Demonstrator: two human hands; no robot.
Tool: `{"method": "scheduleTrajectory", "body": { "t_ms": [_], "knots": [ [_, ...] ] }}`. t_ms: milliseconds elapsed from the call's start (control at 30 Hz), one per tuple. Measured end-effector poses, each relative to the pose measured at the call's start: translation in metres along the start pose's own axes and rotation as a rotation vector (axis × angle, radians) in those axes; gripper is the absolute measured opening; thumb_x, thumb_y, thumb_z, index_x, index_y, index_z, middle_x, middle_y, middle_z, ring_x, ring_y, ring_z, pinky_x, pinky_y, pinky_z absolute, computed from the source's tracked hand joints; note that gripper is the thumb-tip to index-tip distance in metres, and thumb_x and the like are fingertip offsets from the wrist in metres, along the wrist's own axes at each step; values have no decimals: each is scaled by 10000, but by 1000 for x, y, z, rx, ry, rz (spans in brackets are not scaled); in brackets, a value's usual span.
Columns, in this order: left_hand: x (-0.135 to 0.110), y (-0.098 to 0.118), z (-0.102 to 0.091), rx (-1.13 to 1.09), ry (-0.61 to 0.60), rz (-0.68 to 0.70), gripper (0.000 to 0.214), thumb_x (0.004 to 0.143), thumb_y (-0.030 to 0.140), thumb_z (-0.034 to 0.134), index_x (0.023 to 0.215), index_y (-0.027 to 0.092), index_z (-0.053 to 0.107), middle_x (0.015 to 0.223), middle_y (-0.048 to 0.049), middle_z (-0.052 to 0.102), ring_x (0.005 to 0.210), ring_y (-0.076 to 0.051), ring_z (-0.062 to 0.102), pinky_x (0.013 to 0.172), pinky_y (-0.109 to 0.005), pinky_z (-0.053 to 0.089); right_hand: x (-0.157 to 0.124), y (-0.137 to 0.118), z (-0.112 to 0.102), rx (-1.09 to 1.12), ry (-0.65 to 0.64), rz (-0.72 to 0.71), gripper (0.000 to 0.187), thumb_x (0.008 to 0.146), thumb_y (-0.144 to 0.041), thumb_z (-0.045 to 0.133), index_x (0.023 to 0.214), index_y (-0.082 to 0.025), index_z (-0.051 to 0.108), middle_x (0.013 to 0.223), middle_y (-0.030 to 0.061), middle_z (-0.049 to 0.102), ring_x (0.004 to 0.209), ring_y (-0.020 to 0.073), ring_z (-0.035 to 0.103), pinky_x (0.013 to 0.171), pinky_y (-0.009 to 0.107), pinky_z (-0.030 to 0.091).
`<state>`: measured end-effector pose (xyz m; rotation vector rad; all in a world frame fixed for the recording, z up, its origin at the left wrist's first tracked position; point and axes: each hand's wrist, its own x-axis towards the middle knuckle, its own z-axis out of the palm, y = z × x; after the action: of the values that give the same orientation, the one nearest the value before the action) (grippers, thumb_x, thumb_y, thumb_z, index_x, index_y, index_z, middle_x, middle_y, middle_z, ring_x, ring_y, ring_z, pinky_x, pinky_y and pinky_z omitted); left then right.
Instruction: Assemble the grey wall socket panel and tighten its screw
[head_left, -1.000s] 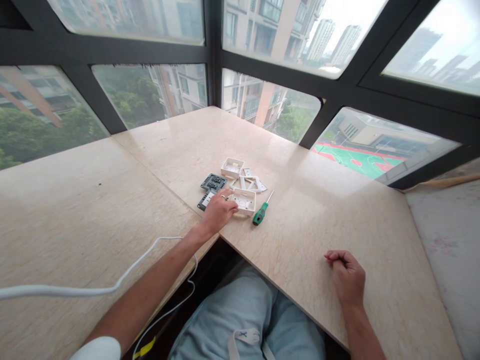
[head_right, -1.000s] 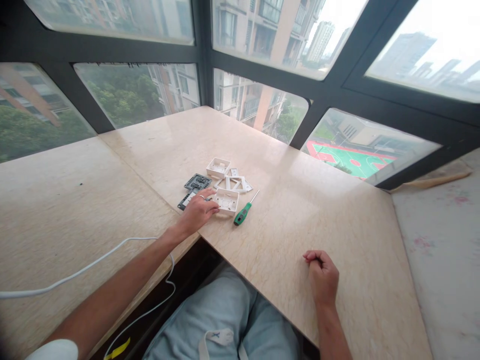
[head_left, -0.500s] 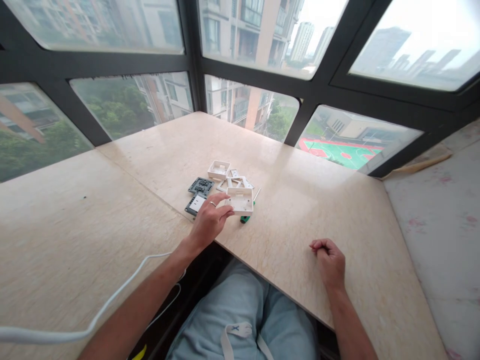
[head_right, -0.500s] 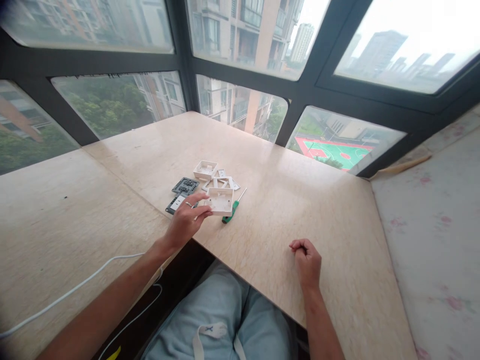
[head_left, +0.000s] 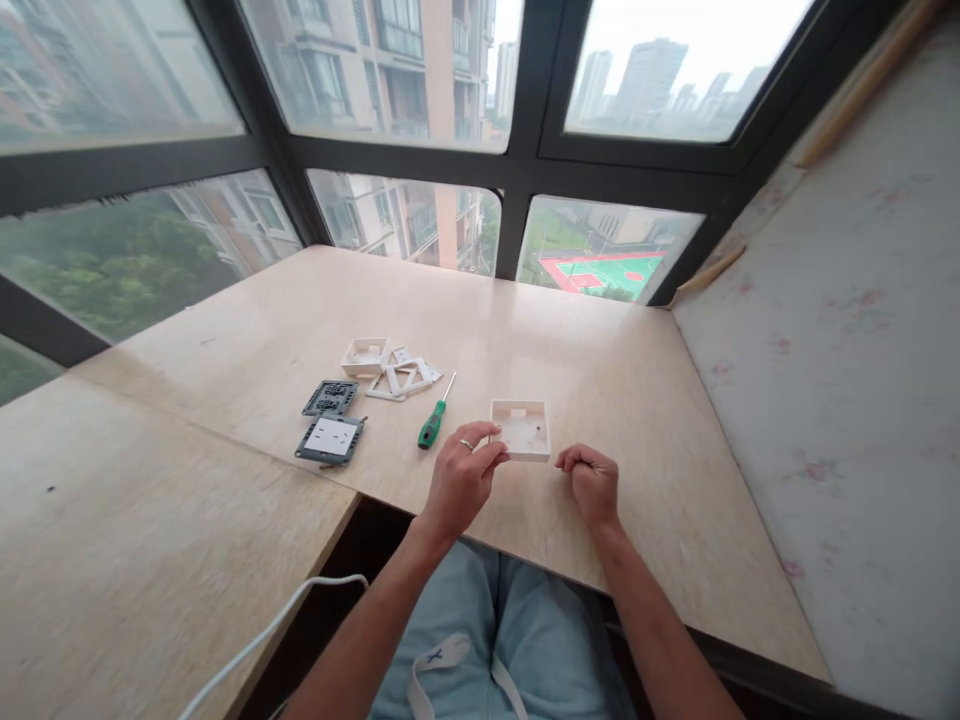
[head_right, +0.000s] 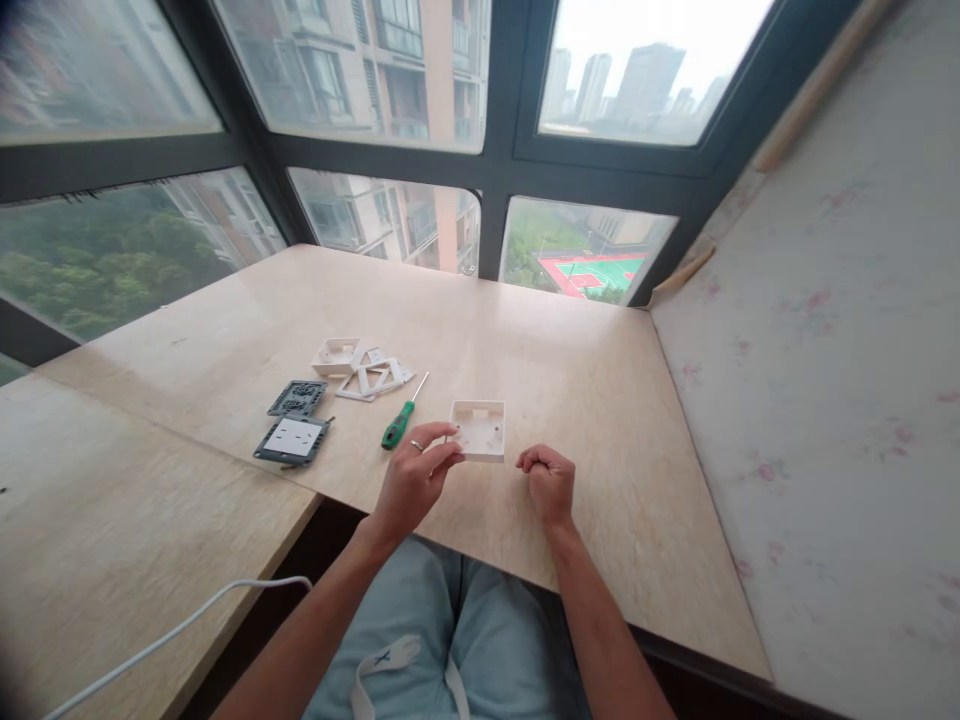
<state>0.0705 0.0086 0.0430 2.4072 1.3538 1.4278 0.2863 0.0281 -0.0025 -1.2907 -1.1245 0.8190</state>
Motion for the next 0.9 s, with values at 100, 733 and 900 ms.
{"method": "scheduleTrajectory", "body": {
  "t_ms": [100, 733, 900],
  "knots": [
    [-5, 9, 24, -34, -51, 31, 82, 918, 116, 657, 940, 188, 689, 1028, -87, 734, 1049, -251, 673, 904, -430, 605, 2, -1, 0, 66, 86, 8, 152, 507, -182, 433, 430, -223, 557, 531, -5, 611, 584, 164, 557, 646, 309, 440],
    [-24, 8, 54, -142, -159, 46, 123, 945, 122, 612, 1013, 189, 690, 1078, -98, 717, 1109, -242, 650, 936, -421, 602, 11, 4, -12, 368, 343, 164, 45, 544, -171, 511, 564, -211, 503, 603, -14, 604, 562, 111, 503, 544, 244, 397],
    [-28, 7, 51, -254, -138, -151, 302, 924, 249, 688, 1219, 198, 641, 1232, -128, 662, 1150, -243, 649, 968, -432, 586, 9, 5, -14, 342, 337, 158, 67, 546, -168, 519, 588, -213, 490, 622, -15, 617, 571, 111, 516, 555, 248, 410]
  ]
}}
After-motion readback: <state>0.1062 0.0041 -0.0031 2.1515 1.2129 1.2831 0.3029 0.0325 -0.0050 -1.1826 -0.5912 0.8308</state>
